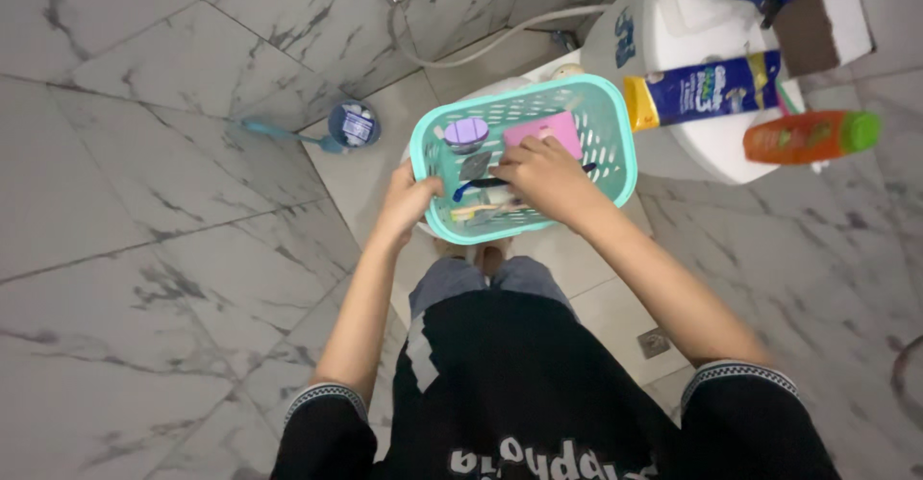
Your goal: The person organizes various bathroom items by picking them up from the toilet tank and floor, placing them into a light blue basket, and then arranging them on a wall-mounted metal rack. Items handled include a pink box, toothbrushes, toothpaste, bottles, and a razor.
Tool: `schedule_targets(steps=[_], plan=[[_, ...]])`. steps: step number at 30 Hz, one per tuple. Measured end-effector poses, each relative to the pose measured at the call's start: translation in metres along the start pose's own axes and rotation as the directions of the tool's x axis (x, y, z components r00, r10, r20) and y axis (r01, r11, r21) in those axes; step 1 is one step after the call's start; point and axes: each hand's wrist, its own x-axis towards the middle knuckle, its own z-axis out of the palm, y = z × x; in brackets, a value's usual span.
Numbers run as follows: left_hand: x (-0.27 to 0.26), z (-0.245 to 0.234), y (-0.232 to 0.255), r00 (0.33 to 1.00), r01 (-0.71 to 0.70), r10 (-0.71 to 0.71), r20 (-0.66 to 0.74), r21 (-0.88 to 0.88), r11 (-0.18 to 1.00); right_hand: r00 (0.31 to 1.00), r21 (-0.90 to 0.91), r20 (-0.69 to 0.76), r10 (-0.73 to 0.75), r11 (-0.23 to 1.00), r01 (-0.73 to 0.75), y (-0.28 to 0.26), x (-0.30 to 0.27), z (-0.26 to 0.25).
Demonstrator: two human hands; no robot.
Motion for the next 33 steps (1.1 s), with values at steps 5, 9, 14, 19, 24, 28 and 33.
schedule_targets(steps=[5, 9, 14, 19, 24, 28, 33], plan=[[-0.02, -0.014, 0.006, 0.989, 0.147, -0.148, 0.011, 0.025, 0.989, 0.977, 0.145, -0.184, 0.103, 0.986, -0.077, -0.017, -0.018, -0.025], [-0.025, -0.025, 0.006, 0.992, 0.121, -0.121, 0.044, 0.014, 0.993, 0.875, 0.208, -0.369, 0.314, 0.945, -0.251, -0.025, -0.061, -0.062], [-0.018, -0.016, -0.003, 0.997, 0.076, -0.076, 0.031, -0.011, 0.997, 0.678, 0.252, -0.489, 0.55, 0.832, -0.494, 0.012, -0.108, -0.091], [-0.001, 0.002, 0.003, 0.998, 0.066, -0.066, -0.004, -0.038, 0.997, 0.541, 0.356, -0.526, 0.656, 0.748, -0.561, 0.102, -0.136, -0.085], [0.006, 0.034, 0.011, 0.985, 0.123, -0.13, -0.115, -0.062, 0.99, 0.531, 0.273, -0.516, 0.673, 0.716, -0.643, 0.232, -0.131, -0.069], [0.015, 0.059, 0.025, 0.969, 0.134, -0.152, -0.193, -0.106, 0.985, 0.636, -0.044, -0.625, 0.453, 0.792, -0.609, 0.331, -0.107, -0.046], [0.027, 0.094, 0.046, 0.942, 0.134, -0.175, -0.286, -0.156, 0.979, 0.761, -0.306, -0.511, 0.4, 0.742, -0.596, 0.419, -0.074, -0.015]])
